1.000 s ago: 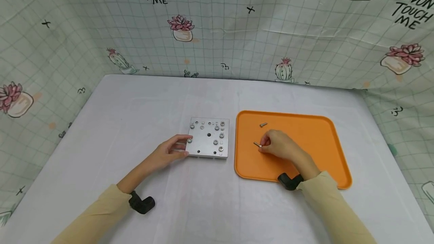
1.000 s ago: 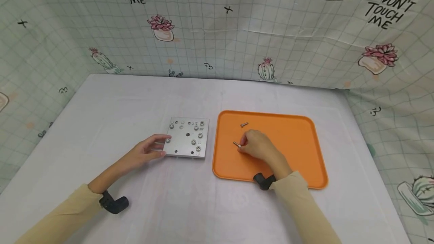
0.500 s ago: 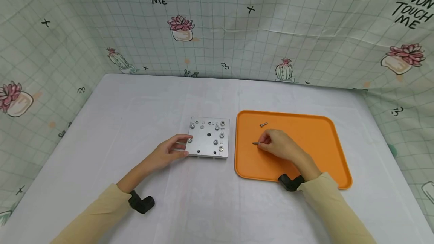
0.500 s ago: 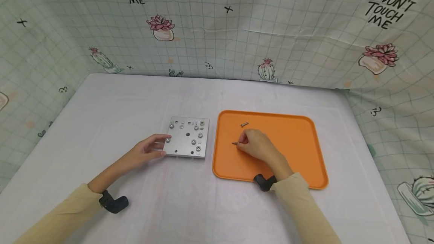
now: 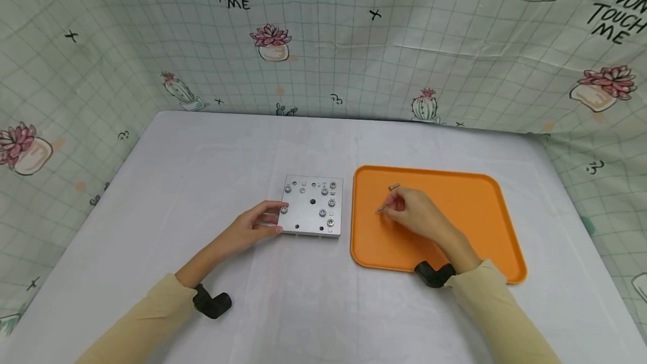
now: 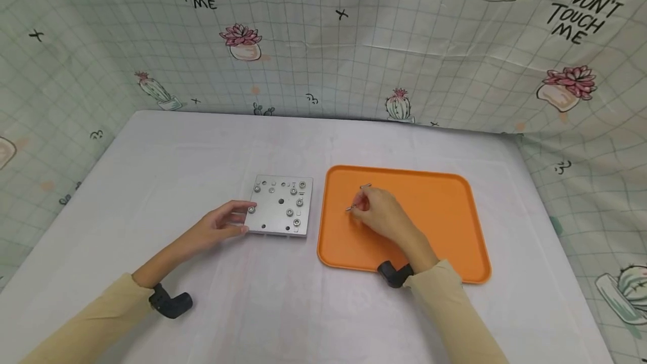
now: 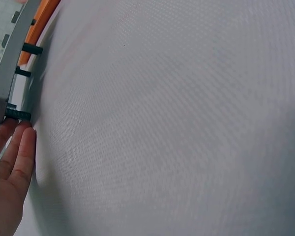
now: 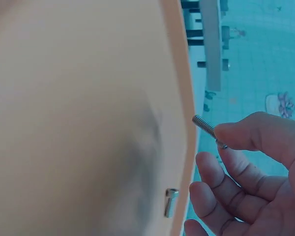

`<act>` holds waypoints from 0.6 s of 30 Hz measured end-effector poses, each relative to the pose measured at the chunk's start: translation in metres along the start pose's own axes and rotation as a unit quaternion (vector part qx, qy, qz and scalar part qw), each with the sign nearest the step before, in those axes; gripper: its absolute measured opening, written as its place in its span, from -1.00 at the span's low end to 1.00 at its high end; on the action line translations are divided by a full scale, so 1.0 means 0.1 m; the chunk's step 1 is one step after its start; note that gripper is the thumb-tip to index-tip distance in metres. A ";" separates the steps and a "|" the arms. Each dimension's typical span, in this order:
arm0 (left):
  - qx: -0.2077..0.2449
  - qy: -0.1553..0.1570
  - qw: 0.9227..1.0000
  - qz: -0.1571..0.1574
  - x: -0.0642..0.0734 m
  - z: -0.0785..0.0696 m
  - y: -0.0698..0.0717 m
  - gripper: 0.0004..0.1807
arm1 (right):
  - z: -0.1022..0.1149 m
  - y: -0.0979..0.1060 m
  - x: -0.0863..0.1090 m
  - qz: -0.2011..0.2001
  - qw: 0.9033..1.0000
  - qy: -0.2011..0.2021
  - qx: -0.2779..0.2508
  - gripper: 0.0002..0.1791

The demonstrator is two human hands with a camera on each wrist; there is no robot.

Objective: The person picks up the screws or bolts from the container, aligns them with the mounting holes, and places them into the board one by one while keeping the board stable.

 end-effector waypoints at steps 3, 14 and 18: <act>0.001 -0.002 1.000 0.001 0.00 0.00 0.00 -0.44 | 0.05 0.02 0.01 -0.004 1.000 0.006 0.000 -0.90; 0.001 -0.003 1.000 0.001 -0.02 0.02 -0.01 -0.44 | 0.42 0.04 0.03 -0.007 0.999 0.041 0.000 -0.93; 0.002 0.000 1.000 -0.001 -0.01 0.01 -0.01 -0.44 | 0.54 0.01 0.01 -0.007 0.998 0.056 0.001 -0.93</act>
Point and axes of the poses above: each hand's wrist, its own x-axis away from the middle knuckle, its own y-axis out of the back of the hand, z = x × y, the point moved 1 cm from there along -x, towards the middle knuckle, and after that the axes turned 12 degrees about z, right-handed, at the moved point
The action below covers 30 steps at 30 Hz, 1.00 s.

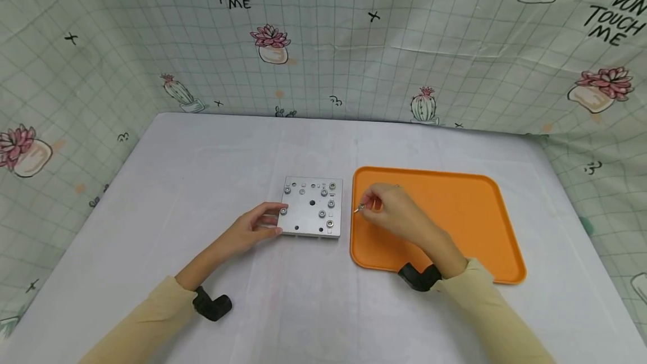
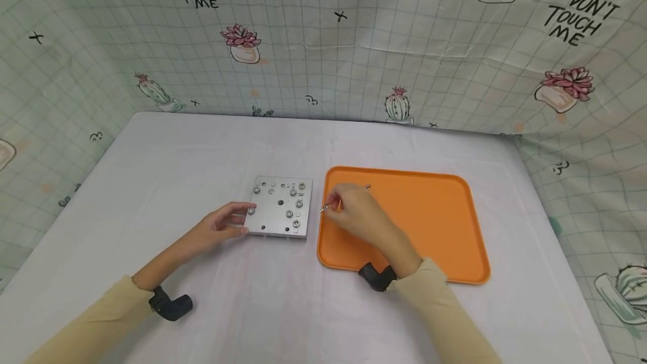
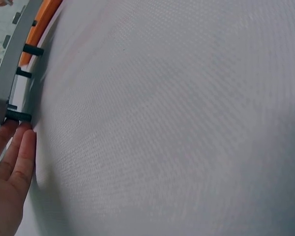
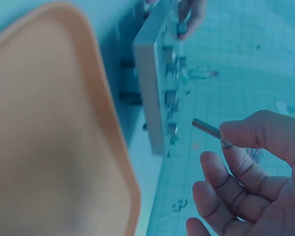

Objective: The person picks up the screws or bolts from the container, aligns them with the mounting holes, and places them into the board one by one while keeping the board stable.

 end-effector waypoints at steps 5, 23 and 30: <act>-0.001 0.003 1.000 -0.002 0.01 -0.01 0.00 -0.44 | 0.14 -0.06 -0.05 0.008 1.000 0.016 -0.006 -0.95; -0.003 0.003 1.000 0.002 0.00 -0.02 0.00 -0.44 | 0.37 -0.31 -0.24 0.043 0.996 0.068 0.047 -0.95; -0.001 0.000 1.000 -0.002 0.00 0.01 0.01 -0.44 | 0.38 -0.39 -0.27 0.045 0.994 0.064 0.073 -0.93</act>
Point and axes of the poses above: each hand's wrist, its own x-axis away from the middle knuckle, its own y-axis out of the back of the hand, z = x × y, the point moved 1 cm from there along -x, towards the middle knuckle, and after that the axes turned 12 degrees about z, right-handed, at the moved point
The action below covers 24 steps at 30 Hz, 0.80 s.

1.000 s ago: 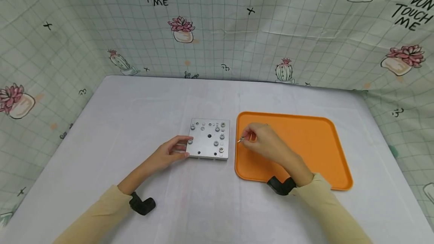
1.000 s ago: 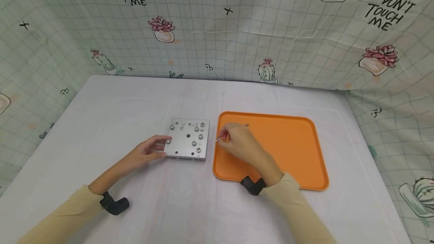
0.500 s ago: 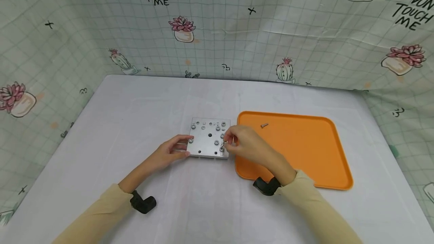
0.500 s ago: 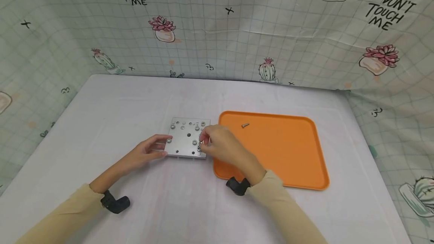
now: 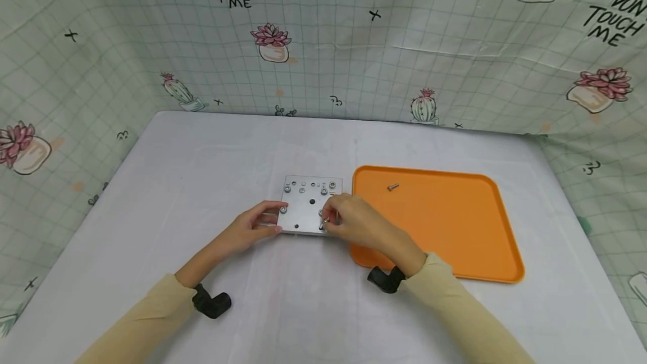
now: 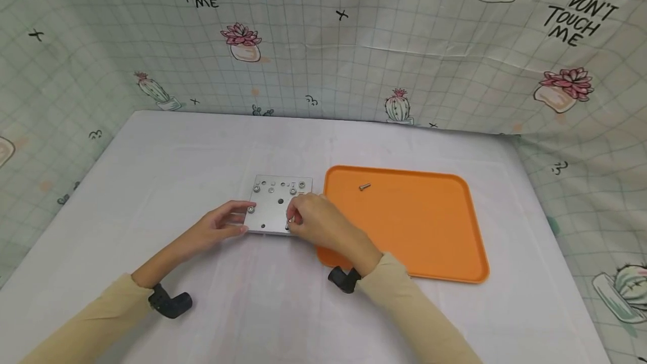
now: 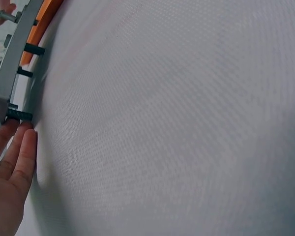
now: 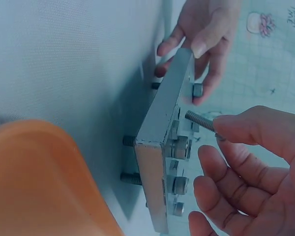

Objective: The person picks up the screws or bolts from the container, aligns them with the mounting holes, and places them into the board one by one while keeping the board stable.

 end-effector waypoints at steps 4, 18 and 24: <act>0.002 -0.001 1.000 0.004 0.00 -0.02 0.00 -0.44 | 0.02 -0.01 0.00 -0.001 1.000 -0.001 0.013 -0.93; 0.000 0.006 1.000 0.006 0.00 -0.02 0.02 -0.44 | 0.06 -0.03 -0.05 0.000 0.998 -0.003 0.061 -0.94; 0.007 0.003 1.000 0.009 0.01 -0.01 0.02 -0.44 | 0.08 -0.08 -0.09 0.003 0.996 0.009 0.094 -0.94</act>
Point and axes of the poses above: each hand's wrist, its own x-axis away from the middle knuckle, its own y-axis out of the back of the hand, z = x × y, the point moved 1 cm from there along -x, towards the middle knuckle, and after that the axes turned 12 degrees about z, right-handed, at the moved point
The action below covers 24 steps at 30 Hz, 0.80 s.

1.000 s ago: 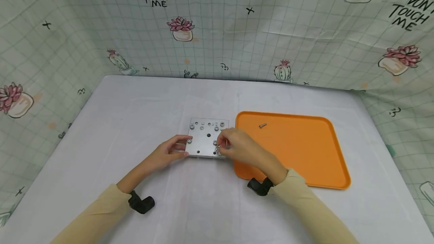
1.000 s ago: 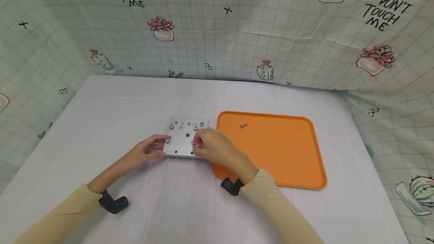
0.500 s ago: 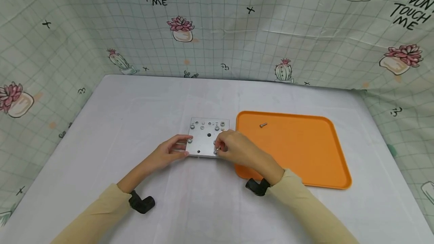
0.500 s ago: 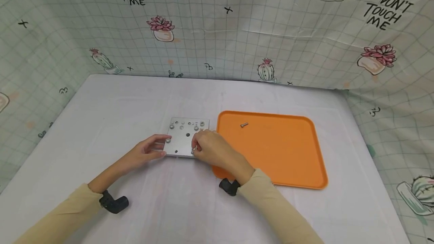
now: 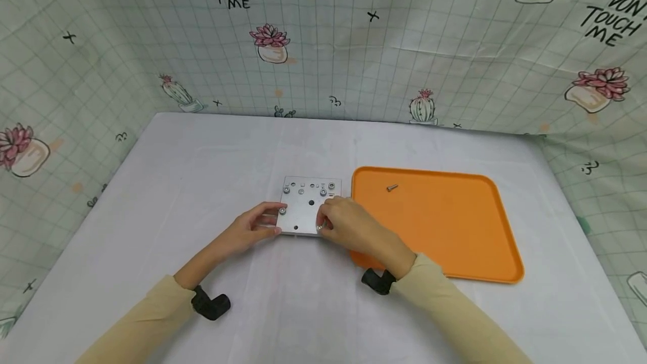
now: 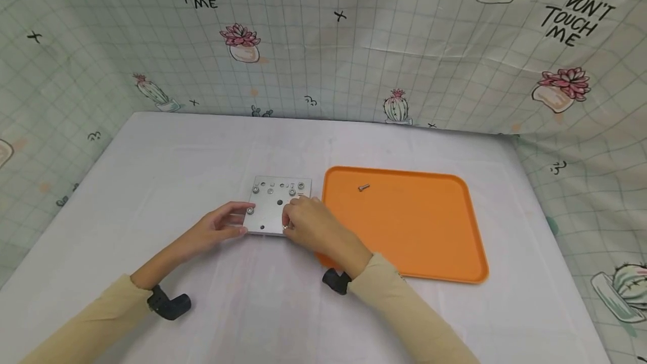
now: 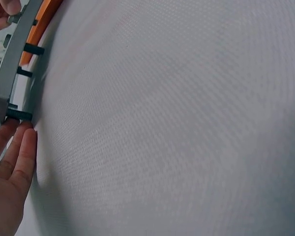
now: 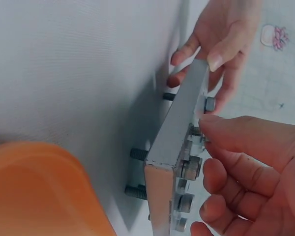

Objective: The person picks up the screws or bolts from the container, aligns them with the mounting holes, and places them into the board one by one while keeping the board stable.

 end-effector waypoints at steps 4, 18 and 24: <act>-0.001 -0.005 1.000 0.001 -0.01 0.00 0.00 -0.44 | 0.00 -0.01 0.00 0.000 1.000 0.002 0.009 -0.96; -0.012 -0.003 1.000 -0.003 0.00 -0.01 0.02 -0.43 | -0.06 0.11 0.07 0.000 0.999 -0.015 -0.044 -0.92; -0.008 -0.001 1.000 -0.002 0.00 -0.02 0.01 -0.43 | -0.28 0.28 0.14 0.003 0.992 -0.055 -0.118 -0.85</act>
Point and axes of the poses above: each hand's wrist, its own x-axis away from the middle knuckle, its own y-axis out of the back of the hand, z = x × y, the point moved 1 cm from there along -x, towards the middle knuckle, and after that the axes turned 12 degrees about z, right-handed, at the moved point
